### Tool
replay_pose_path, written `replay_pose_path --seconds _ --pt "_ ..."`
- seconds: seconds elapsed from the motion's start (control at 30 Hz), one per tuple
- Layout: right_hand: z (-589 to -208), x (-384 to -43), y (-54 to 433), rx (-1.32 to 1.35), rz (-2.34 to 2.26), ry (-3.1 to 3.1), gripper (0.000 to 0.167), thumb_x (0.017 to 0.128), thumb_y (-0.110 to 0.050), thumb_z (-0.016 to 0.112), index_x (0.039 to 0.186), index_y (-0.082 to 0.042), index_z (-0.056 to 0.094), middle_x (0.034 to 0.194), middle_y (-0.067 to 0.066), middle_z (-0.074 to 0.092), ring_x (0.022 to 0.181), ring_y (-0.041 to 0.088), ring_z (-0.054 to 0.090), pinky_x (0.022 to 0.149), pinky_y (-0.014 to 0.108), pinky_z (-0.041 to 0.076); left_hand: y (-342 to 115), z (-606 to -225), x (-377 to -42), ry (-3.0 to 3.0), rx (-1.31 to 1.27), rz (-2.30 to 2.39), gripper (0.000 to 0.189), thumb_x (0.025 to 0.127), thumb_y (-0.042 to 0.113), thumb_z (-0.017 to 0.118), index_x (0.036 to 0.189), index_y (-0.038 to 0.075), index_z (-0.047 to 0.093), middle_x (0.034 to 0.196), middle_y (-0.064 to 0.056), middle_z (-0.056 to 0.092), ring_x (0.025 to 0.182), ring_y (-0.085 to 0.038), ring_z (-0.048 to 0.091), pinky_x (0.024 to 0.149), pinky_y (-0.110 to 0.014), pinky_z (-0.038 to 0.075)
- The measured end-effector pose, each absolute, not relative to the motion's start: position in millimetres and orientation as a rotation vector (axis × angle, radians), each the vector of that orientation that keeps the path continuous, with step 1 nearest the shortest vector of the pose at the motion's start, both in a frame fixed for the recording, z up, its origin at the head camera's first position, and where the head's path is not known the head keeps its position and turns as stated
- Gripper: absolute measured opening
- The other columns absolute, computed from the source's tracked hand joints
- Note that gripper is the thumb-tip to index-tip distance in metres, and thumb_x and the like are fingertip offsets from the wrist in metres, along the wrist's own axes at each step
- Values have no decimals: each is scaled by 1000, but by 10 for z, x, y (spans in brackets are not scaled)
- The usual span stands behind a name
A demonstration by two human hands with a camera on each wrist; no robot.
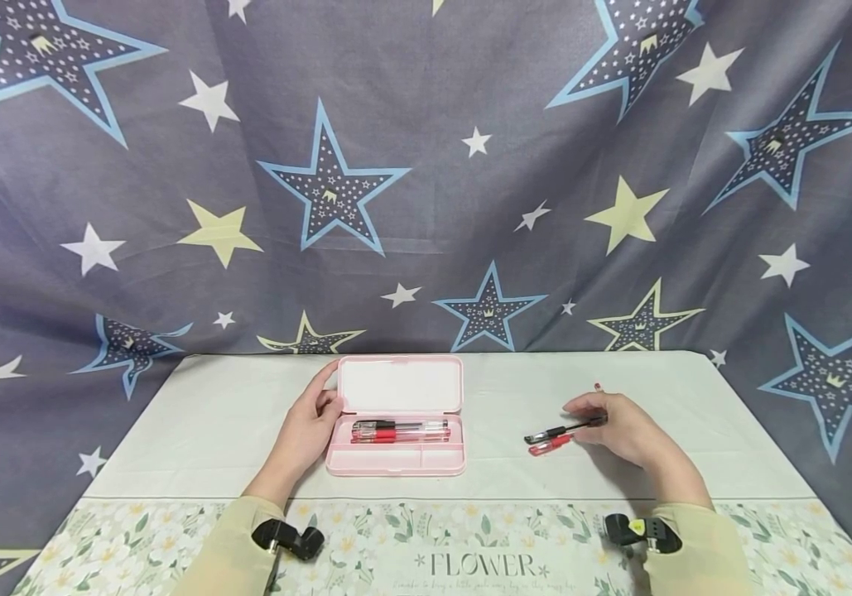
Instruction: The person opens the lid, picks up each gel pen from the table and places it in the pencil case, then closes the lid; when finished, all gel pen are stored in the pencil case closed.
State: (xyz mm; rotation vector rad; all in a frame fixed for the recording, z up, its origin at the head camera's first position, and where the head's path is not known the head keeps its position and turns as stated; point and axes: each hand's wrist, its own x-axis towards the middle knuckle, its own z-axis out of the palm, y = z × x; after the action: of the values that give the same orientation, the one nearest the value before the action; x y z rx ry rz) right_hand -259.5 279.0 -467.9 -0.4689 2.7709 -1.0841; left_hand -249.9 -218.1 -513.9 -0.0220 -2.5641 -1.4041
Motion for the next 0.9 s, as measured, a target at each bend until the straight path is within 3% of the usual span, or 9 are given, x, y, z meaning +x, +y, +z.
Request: replay_pose_path --seconds 0.17,0.43,0.73,0.9 --pt "-4697 -2606 2804 -487 -1059 2779 37 92 -3 87 128 1 78 122 17 77 135 54 60 109 63 48 -2178 -5137 -2499 -2564 -20 -1407 63 111 9 59 170 24 45 89 0 60 79 -20 53 82 -42 43" --pt "-4716 -2609 2800 -476 -1045 2782 34 92 -2 87 125 1 78 112 11 76 106 33 71 91 45 57 -2174 -5140 -2501 -2558 -26 -1413 63 111 9 60 170 23 45 91 0 63 81 -20 54 84 -42 43" --pt "-4709 -2606 2741 -475 -1002 2800 22 93 -1 85 114 -3 79 103 4 72 97 23 66 89 45 54 -2166 -5134 -2500 -2560 -14 -1414 63 111 9 60 170 26 45 89 0 60 79 -19 53 82 -41 42" --pt "-4711 -2624 2728 -505 -955 2816 15 93 -2 85 107 -4 79 100 3 72 96 23 67 90 51 53 -2167 -5135 -2499 -2558 -16 -1407 64 111 8 60 170 27 45 88 0 58 77 -19 51 80 -40 42"
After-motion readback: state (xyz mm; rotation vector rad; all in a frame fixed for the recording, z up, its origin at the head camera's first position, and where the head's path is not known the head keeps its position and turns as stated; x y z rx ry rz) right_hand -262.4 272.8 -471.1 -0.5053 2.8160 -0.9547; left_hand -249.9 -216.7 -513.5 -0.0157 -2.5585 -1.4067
